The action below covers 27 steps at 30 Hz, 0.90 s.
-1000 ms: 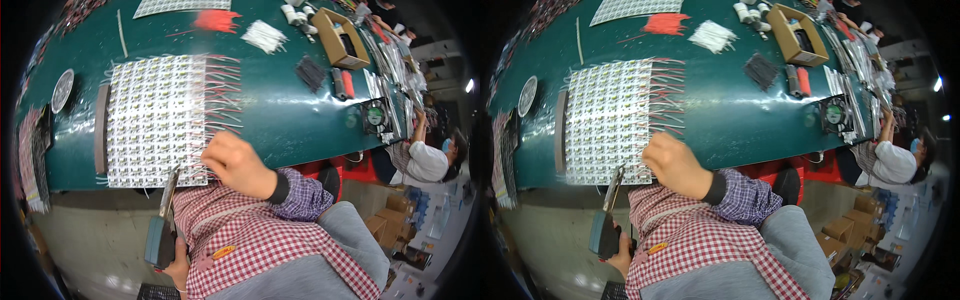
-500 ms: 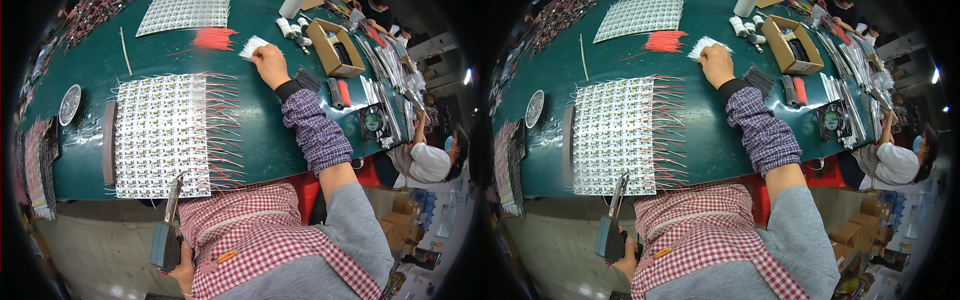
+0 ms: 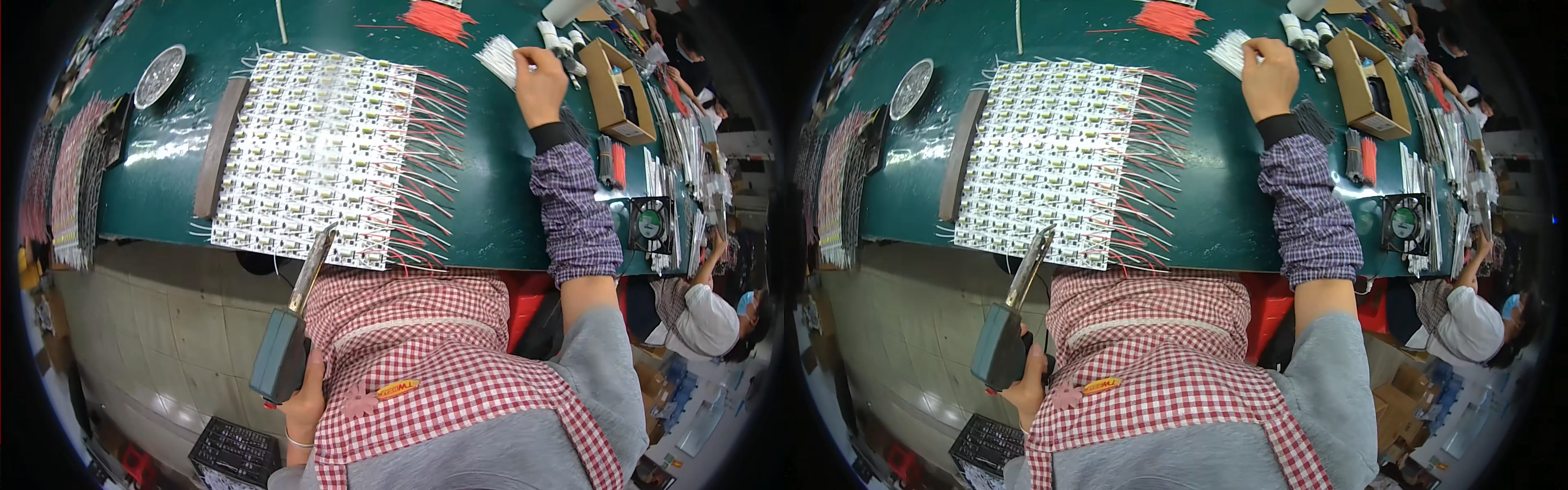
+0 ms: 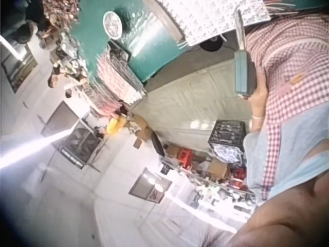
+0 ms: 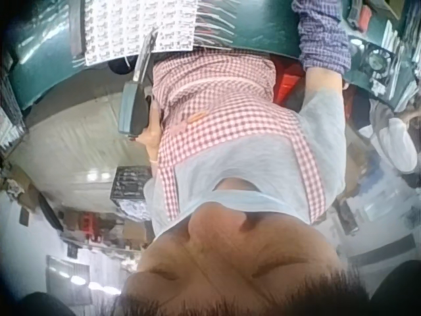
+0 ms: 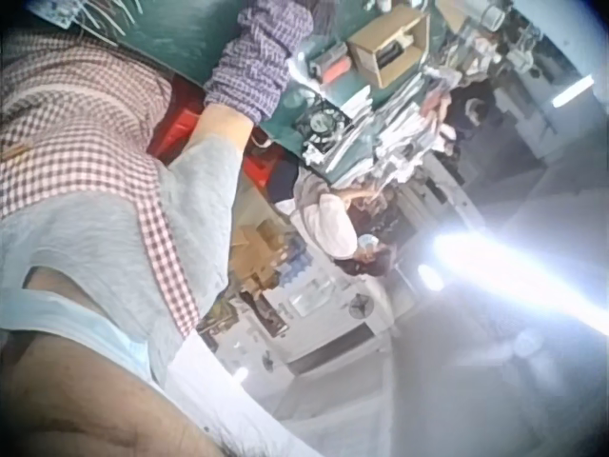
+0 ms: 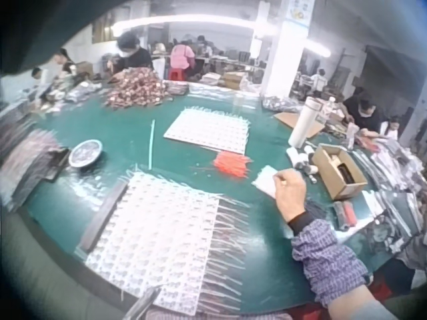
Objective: The person solders wires onto an LED board grid using a soldering iron.
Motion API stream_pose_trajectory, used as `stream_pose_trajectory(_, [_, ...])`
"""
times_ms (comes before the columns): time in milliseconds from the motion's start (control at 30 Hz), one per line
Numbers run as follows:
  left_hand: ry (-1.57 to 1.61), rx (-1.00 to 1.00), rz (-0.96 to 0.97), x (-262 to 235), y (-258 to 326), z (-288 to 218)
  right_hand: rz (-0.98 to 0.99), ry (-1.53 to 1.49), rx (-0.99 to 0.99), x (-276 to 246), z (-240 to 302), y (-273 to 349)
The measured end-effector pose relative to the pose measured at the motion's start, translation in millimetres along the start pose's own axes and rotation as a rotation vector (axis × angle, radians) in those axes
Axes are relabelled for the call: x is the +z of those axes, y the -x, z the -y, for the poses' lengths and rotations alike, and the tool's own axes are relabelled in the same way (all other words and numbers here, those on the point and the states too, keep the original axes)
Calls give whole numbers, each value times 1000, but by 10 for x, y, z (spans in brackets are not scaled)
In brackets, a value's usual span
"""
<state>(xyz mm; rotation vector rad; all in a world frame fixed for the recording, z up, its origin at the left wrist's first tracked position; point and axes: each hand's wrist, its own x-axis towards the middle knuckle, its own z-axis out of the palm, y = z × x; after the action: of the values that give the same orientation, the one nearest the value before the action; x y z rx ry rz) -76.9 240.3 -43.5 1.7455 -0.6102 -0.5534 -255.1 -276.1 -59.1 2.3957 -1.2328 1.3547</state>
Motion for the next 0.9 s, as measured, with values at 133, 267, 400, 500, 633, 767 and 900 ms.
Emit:
stream_pose_trajectory(133, [8,7,8,-42,55,58,-32,-98,-71,-334,585,35])
stream_pose_trajectory(267, [43,-20,21,-37,49,2,4,-69,-133,-341,703,224])
stream_pose_trajectory(400, [40,-13,35,-48,61,-7,107,45,-52,-154,278,341])
stream_pose_trajectory(500, [0,10,45,-67,69,22,201,76,75,-65,69,326])
stream_pose_trajectory(633, [-41,26,55,-71,73,29,117,-15,101,-114,145,269])
stream_pose_trajectory(767, [15,-3,13,-34,116,14,174,-356,226,-469,927,358])
stream_pose_trajectory(900, [138,-128,-27,-70,161,-70,454,-676,223,-979,1852,776])
